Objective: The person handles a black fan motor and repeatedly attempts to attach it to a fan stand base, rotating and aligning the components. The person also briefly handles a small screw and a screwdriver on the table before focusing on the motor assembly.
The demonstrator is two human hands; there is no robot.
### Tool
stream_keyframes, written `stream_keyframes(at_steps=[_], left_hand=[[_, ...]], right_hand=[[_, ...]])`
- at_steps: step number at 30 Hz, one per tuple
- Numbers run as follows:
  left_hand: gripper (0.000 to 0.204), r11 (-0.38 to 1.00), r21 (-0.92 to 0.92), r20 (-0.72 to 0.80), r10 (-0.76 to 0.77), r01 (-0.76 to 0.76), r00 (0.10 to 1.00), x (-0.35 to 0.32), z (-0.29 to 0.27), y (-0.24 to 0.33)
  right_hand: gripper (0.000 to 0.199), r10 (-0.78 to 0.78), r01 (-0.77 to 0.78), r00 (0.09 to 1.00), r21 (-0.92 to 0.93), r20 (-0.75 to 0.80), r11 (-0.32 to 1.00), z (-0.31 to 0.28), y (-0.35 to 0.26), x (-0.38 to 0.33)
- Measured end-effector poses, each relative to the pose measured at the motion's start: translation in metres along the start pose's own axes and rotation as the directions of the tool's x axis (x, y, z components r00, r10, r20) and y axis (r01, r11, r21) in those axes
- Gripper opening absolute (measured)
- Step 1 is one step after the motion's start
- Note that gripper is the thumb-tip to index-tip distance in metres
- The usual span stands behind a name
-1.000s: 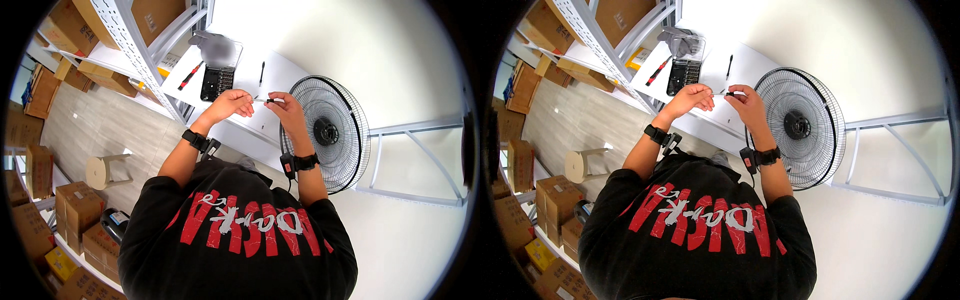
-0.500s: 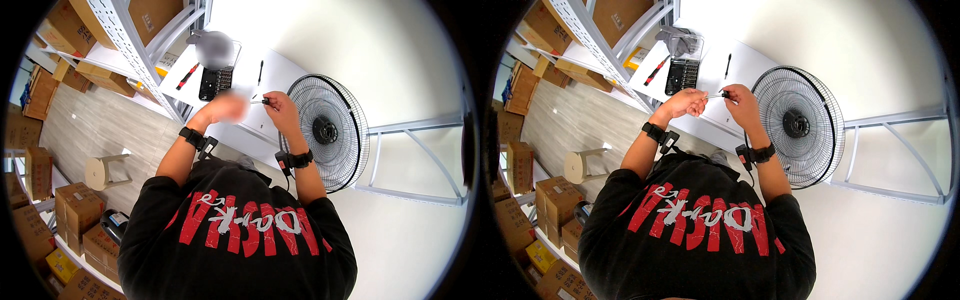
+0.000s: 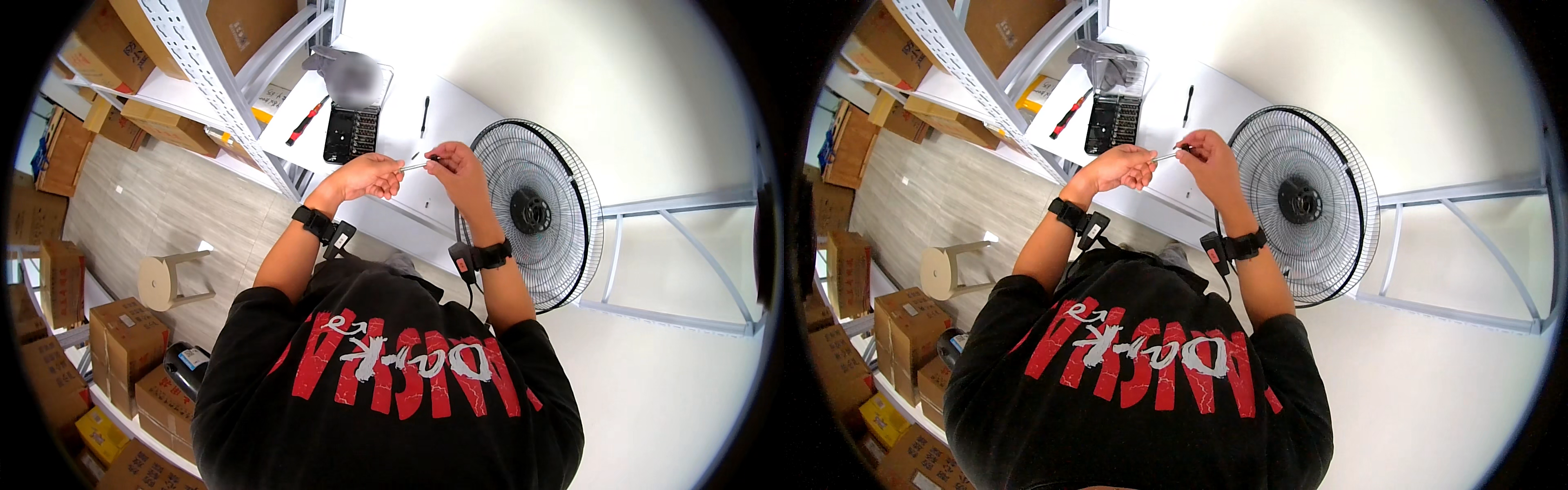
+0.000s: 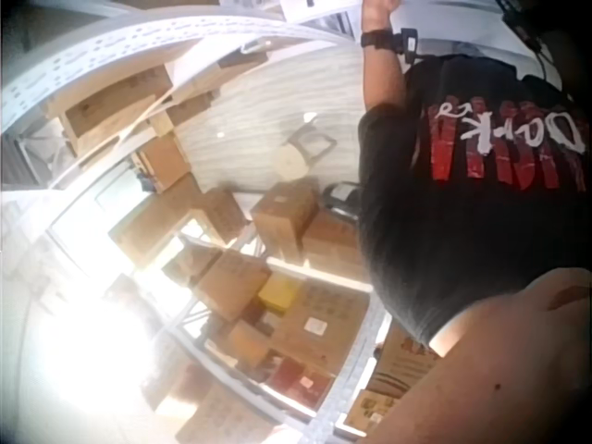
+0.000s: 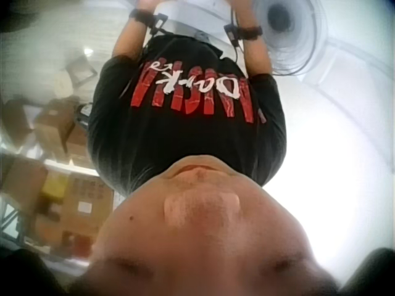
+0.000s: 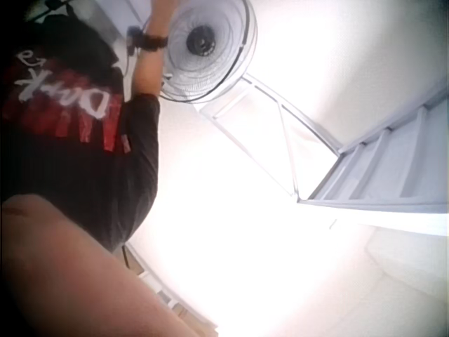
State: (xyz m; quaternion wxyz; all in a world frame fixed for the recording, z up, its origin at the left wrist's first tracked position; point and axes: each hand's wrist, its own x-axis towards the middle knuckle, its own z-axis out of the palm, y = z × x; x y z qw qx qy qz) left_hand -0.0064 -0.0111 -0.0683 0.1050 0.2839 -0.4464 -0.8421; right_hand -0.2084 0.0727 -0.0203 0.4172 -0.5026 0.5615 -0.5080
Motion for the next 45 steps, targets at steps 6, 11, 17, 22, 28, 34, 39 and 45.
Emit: stream_keyframes(at_steps=[6, 11, 17, 22, 28, 34, 39, 45], left_hand=[[0.032, 0.994, 0.020, 0.026, 0.105, -0.105, 0.994, 0.014, -0.018, -0.011], [0.031, 0.996, -0.066, 0.029, -0.053, 0.055, 0.998, 0.003, -0.010, 0.001], [0.031, 0.990, -0.142, 0.116, 0.030, -0.013, 0.993, 0.005, -0.012, 0.004], [0.029, 0.995, -0.032, -0.006, 0.096, -0.096, 0.995, -0.006, 0.013, 0.026], [0.031, 0.971, 0.149, -0.079, 0.201, -0.188, 0.976, -0.010, 0.020, 0.037], [0.031, 0.985, 0.112, -0.050, 0.135, -0.129, 0.990, -0.010, 0.016, 0.030], [0.032, 1.000, -0.003, 0.126, 0.018, -0.018, 0.992, -0.009, 0.005, 0.017], [0.029, 0.996, -0.085, 0.077, 0.039, -0.032, 0.996, -0.007, 0.017, 0.017]], right_hand=[[0.019, -0.078, 0.095, 0.992, -0.188, 0.098, 0.978, -0.008, 0.000, 0.005], [0.017, -0.182, 0.268, 0.942, -0.308, 0.280, 0.913, -0.006, -0.024, 0.005], [0.013, -0.092, 0.116, 0.963, -0.078, 0.255, 0.990, -0.013, -0.022, 0.013], [0.018, 0.014, -0.020, 0.993, 0.055, 0.119, 0.998, -0.012, -0.032, 0.020], [0.026, 0.089, -0.091, 0.995, 0.086, 0.036, 0.992, -0.011, -0.036, 0.023], [0.014, -0.007, 0.014, 0.970, -0.027, 0.243, 1.000, -0.027, -0.027, 0.022], [0.011, -0.065, 0.128, 0.940, -0.171, 0.334, 0.977, -0.027, -0.041, 0.009], [0.013, 0.115, -0.123, 0.975, 0.031, 0.192, 0.992, -0.021, -0.039, 0.006]])
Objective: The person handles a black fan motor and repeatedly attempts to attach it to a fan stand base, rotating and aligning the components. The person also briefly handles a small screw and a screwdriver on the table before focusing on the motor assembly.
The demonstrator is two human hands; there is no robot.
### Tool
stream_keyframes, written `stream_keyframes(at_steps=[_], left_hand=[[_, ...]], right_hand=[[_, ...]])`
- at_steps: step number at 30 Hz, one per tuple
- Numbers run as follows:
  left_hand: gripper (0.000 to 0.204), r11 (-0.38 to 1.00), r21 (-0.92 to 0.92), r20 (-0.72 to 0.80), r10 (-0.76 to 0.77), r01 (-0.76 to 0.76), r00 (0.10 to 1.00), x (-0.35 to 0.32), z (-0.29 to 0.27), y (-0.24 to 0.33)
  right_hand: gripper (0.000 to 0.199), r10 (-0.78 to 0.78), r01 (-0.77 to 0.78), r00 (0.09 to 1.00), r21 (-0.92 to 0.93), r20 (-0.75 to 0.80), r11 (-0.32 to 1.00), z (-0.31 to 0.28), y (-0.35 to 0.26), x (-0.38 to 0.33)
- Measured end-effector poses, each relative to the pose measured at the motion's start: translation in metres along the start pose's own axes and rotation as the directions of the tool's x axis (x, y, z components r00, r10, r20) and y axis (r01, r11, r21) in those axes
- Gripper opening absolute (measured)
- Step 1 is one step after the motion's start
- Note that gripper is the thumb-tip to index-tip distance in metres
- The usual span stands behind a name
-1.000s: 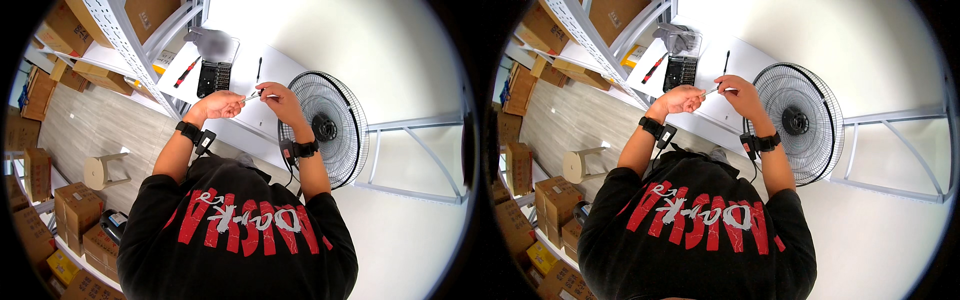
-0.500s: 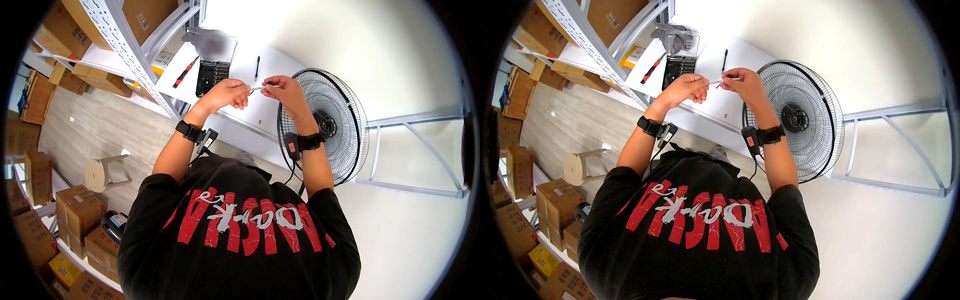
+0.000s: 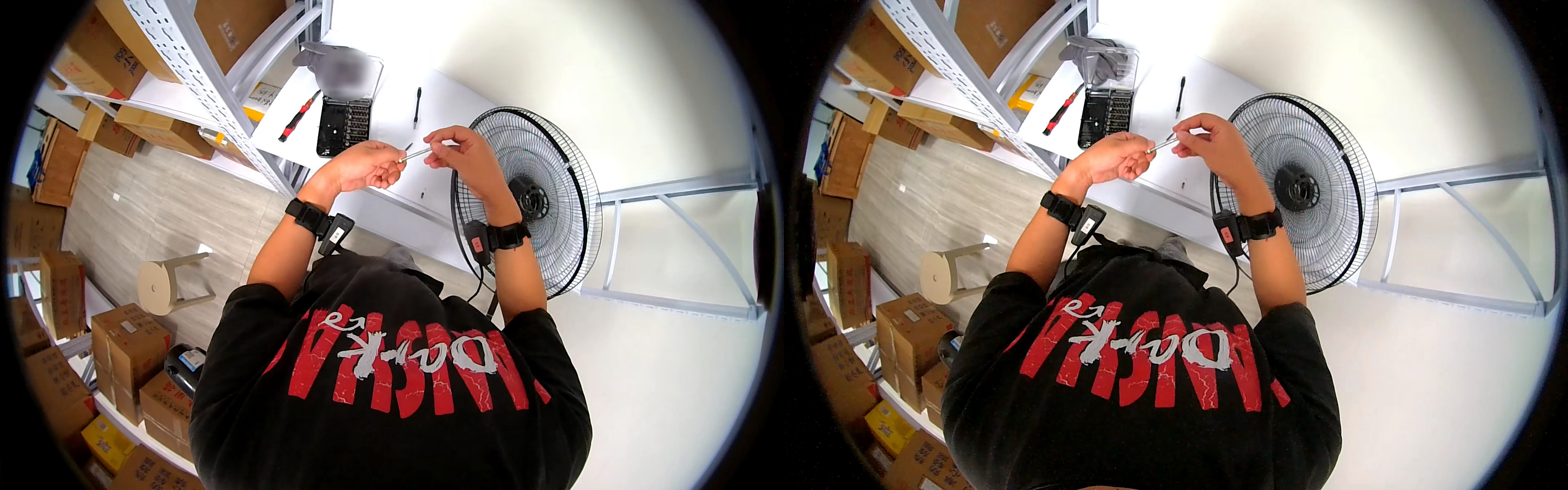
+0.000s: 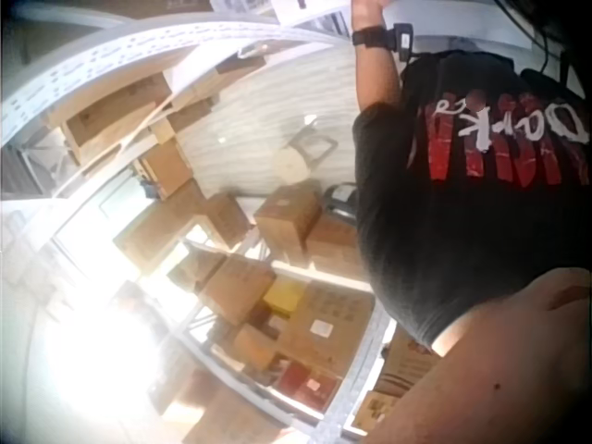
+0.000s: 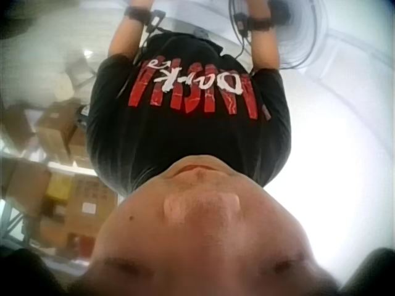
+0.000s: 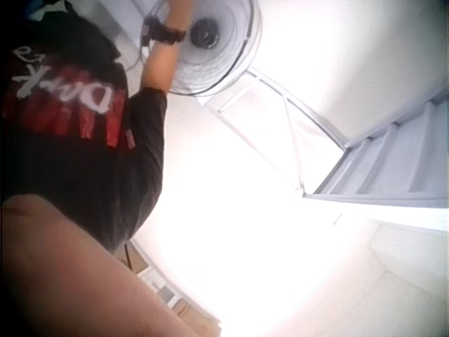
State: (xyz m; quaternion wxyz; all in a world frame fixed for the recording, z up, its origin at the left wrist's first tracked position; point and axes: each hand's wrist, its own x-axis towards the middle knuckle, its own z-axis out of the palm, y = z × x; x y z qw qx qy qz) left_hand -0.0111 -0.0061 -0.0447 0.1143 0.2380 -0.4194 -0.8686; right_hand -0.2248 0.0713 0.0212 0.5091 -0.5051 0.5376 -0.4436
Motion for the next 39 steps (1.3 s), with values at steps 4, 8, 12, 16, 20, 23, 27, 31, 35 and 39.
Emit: stream_keyframes(at_steps=[4, 8, 12, 16, 20, 23, 27, 31, 35, 39], left_hand=[[0.025, 0.979, 0.181, -0.063, 0.110, -0.097, 0.992, -0.005, 0.013, 0.008], [0.021, 0.916, 0.360, -0.069, 0.215, -0.177, 0.974, -0.007, 0.015, 0.009], [0.019, 0.856, 0.453, -0.060, 0.308, -0.249, 0.949, -0.004, 0.012, 0.002], [0.024, 0.865, 0.428, -0.052, 0.312, -0.261, 0.949, 0.001, 0.010, -0.005], [0.030, 0.941, 0.294, -0.058, 0.193, -0.168, 0.980, 0.000, -0.003, -0.004], [0.026, 0.930, 0.341, -0.154, 0.199, -0.137, 0.968, 0.003, -0.011, -0.009], [0.014, 0.734, 0.645, -0.253, 0.468, -0.213, 0.847, 0.023, -0.033, -0.041], [0.003, 0.498, 0.844, -0.186, 0.619, -0.198, 0.763, 0.032, -0.031, -0.060], [0.007, 0.217, 0.971, -0.084, 0.696, -0.097, 0.714, 0.043, -0.041, -0.081], [0.009, 0.152, 0.988, -0.102, 0.722, -0.014, 0.684, 0.051, -0.034, -0.082]], right_hand=[[0.018, 0.031, -0.020, 0.995, 0.115, -0.096, 0.993, 0.005, -0.003, 0.000], [0.018, 0.325, -0.312, 0.941, 0.130, -0.092, 0.941, -0.001, -0.002, 0.000], [0.017, 0.438, -0.438, 0.899, -0.013, 0.007, 0.899, -0.012, -0.003, -0.001], [0.017, 0.248, -0.247, 0.969, 0.106, 0.003, 0.963, -0.012, 0.009, -0.003], [0.021, 0.007, -0.008, 0.999, -0.035, -0.032, 0.999, -0.018, 0.016, -0.004], [0.022, -0.112, 0.076, 0.988, -0.285, -0.110, 0.955, -0.022, 0.016, -0.005], [0.025, -0.077, -0.026, 0.987, -0.605, -0.143, 0.796, -0.016, 0.021, -0.004], [0.023, -0.153, 0.013, 0.982, -0.768, -0.111, 0.640, -0.006, 0.057, 0.010], [0.021, -0.181, 0.041, 0.981, -0.844, -0.068, 0.535, 0.009, 0.064, 0.017], [0.015, -0.195, 0.157, 0.977, -0.915, 0.088, 0.371, 0.007, 0.088, 0.029]])
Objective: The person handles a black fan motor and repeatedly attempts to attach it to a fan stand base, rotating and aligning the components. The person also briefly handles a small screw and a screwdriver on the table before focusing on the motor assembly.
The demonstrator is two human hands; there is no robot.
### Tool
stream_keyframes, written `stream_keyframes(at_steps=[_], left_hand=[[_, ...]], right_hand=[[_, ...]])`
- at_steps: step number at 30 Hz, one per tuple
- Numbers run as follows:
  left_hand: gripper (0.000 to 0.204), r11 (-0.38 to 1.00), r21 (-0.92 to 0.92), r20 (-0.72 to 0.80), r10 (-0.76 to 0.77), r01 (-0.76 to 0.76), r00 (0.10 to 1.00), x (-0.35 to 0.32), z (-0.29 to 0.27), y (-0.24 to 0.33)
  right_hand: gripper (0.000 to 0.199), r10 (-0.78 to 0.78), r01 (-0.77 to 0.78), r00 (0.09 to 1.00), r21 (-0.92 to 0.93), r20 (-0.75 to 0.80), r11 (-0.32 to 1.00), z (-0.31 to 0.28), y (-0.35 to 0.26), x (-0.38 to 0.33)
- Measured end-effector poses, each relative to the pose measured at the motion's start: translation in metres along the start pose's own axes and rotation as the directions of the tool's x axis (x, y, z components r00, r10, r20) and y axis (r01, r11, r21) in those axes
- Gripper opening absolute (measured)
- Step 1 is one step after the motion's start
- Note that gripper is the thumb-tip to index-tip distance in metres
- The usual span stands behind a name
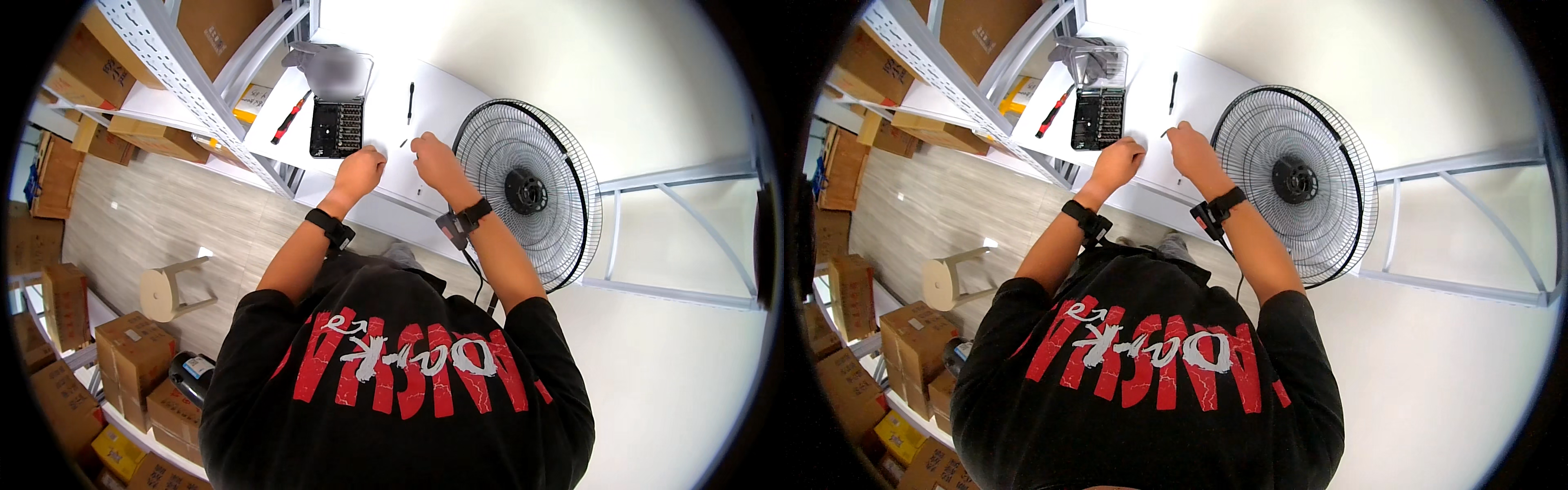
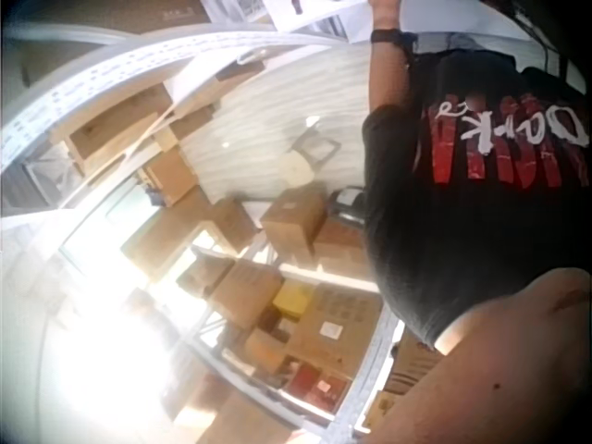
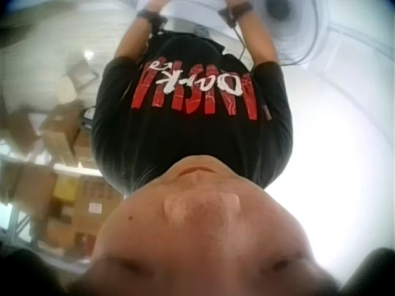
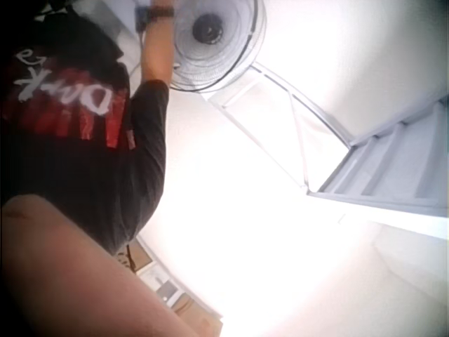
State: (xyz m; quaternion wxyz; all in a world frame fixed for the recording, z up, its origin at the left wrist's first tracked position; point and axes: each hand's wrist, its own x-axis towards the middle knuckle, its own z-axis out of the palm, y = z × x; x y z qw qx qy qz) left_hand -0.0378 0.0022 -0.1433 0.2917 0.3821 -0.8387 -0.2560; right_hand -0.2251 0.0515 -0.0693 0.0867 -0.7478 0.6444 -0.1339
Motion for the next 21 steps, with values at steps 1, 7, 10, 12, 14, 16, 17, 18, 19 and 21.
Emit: stream_keyframes(at_steps=[1, 7, 10, 12, 14, 16, 17, 18, 19, 21], left_hand=[[0.009, 1.000, 0.007, -0.006, -0.002, 0.003, 1.000, 0.000, 0.002, 0.001], [0.010, 1.000, 0.027, -0.049, -0.013, 0.015, 0.999, 0.002, 0.009, -0.003], [0.013, 0.999, 0.029, -0.085, -0.017, 0.020, 0.996, 0.002, 0.012, -0.004], [0.014, 0.999, 0.037, -0.093, -0.024, 0.027, 0.995, 0.003, 0.012, -0.004], [0.013, 0.998, 0.054, -0.080, -0.034, 0.038, 0.996, 0.004, 0.013, -0.003], [0.013, 0.995, 0.090, -0.044, -0.026, 0.030, 0.999, 0.006, 0.013, -0.002], [0.013, 0.994, 0.107, -0.025, -0.023, 0.025, 0.999, 0.008, 0.013, -0.001], [0.013, 0.989, 0.140, -0.009, -0.044, 0.045, 0.999, 0.011, 0.015, -0.002], [0.012, 0.987, 0.151, -0.009, -0.061, 0.062, 0.998, 0.013, 0.017, -0.004], [0.012, 0.981, 0.172, -0.003, -0.091, 0.090, 0.996, 0.017, 0.020, -0.004]], right_hand=[[0.013, -0.009, 0.009, 1.000, -0.033, 0.020, 0.999, 0.004, 0.000, 0.001], [0.011, -0.014, 0.053, 0.983, -0.214, 0.182, 0.975, 0.030, 0.004, 0.013], [0.010, -0.029, 0.073, 0.976, -0.202, 0.214, 0.977, 0.036, 0.004, 0.015], [0.011, -0.043, 0.076, 0.980, -0.166, 0.196, 0.983, 0.037, 0.002, 0.014], [0.013, -0.045, 0.063, 0.987, -0.121, 0.152, 0.991, 0.036, 0.002, 0.012], [0.014, -0.046, 0.069, 0.984, -0.131, 0.170, 0.989, 0.039, 0.005, 0.011], [0.015, -0.045, 0.070, 0.983, -0.136, 0.179, 0.988, 0.040, 0.007, 0.011], [0.016, -0.039, 0.069, 0.982, -0.159, 0.186, 0.985, 0.041, 0.006, 0.012], [0.016, -0.032, 0.064, 0.981, -0.159, 0.193, 0.985, 0.041, 0.006, 0.013], [0.016, -0.011, 0.045, 0.979, -0.162, 0.206, 0.986, 0.040, 0.005, 0.014]])
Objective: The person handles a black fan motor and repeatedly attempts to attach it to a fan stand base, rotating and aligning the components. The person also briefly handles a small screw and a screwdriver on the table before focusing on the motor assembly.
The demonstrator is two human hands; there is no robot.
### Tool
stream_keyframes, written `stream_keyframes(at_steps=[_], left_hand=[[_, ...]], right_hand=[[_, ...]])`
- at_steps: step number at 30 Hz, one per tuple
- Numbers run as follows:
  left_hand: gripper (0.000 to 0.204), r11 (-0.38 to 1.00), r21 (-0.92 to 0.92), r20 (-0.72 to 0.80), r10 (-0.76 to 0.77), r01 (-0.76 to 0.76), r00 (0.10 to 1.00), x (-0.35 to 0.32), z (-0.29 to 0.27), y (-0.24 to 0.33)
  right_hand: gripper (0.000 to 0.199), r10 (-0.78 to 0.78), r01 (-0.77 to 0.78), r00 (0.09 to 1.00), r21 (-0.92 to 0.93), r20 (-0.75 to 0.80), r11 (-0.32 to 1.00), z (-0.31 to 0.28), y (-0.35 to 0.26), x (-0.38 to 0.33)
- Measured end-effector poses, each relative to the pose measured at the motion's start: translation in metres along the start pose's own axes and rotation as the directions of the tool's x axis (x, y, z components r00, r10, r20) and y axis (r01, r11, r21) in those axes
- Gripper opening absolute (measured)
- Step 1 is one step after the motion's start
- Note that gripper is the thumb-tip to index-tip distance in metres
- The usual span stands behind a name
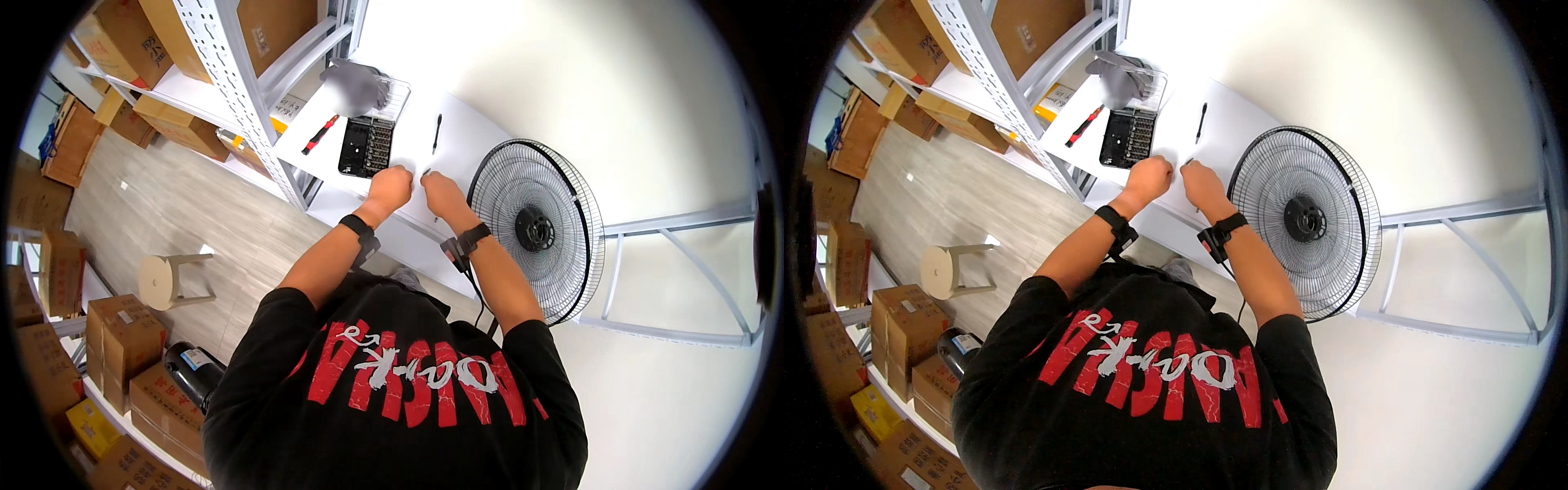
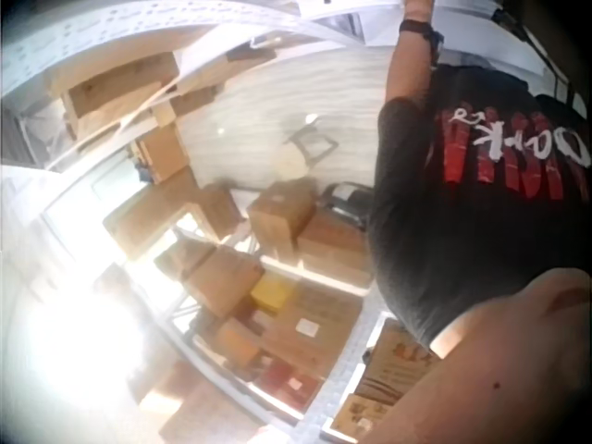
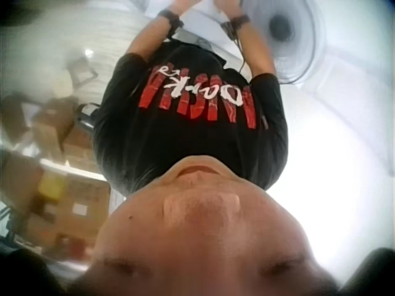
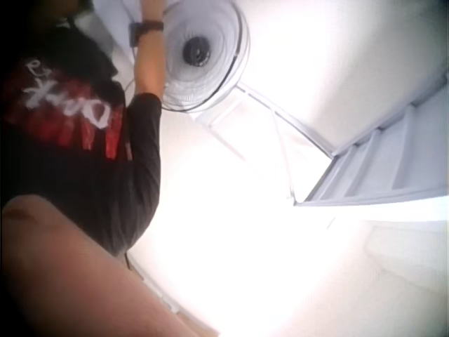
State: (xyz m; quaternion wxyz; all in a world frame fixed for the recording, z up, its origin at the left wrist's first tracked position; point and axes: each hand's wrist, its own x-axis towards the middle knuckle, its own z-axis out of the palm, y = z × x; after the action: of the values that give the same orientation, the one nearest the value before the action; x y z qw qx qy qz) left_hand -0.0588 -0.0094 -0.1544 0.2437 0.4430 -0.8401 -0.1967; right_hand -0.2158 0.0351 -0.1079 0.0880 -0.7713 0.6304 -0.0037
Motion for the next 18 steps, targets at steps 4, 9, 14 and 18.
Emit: stream_keyframes(at_steps=[4, 9, 14, 18], left_hand=[[0.015, 0.996, -0.018, 0.025, -0.088, 0.089, 0.996, 0.009, -0.001, 0.003], [0.015, 0.987, 0.046, 0.143, -0.157, 0.152, 0.977, 0.018, -0.007, 0.007], [0.015, 0.994, 0.073, 0.167, -0.091, 0.080, 0.982, 0.031, -0.003, -0.006], [0.014, 0.995, 0.025, 0.173, -0.095, 0.092, 0.980, 0.034, -0.011, 0.004]], right_hand=[[0.015, 0.007, -0.008, 1.000, 0.015, 0.018, 1.000, -0.014, -0.003, -0.010], [0.030, 0.031, -0.006, 0.987, 0.156, -0.160, 0.988, -0.061, 0.000, -0.052], [0.037, 0.173, -0.139, 0.978, 0.255, -0.114, 0.957, -0.120, -0.003, -0.092], [0.037, 0.254, -0.201, 0.963, 0.384, -0.094, 0.901, -0.146, -0.012, -0.123]])
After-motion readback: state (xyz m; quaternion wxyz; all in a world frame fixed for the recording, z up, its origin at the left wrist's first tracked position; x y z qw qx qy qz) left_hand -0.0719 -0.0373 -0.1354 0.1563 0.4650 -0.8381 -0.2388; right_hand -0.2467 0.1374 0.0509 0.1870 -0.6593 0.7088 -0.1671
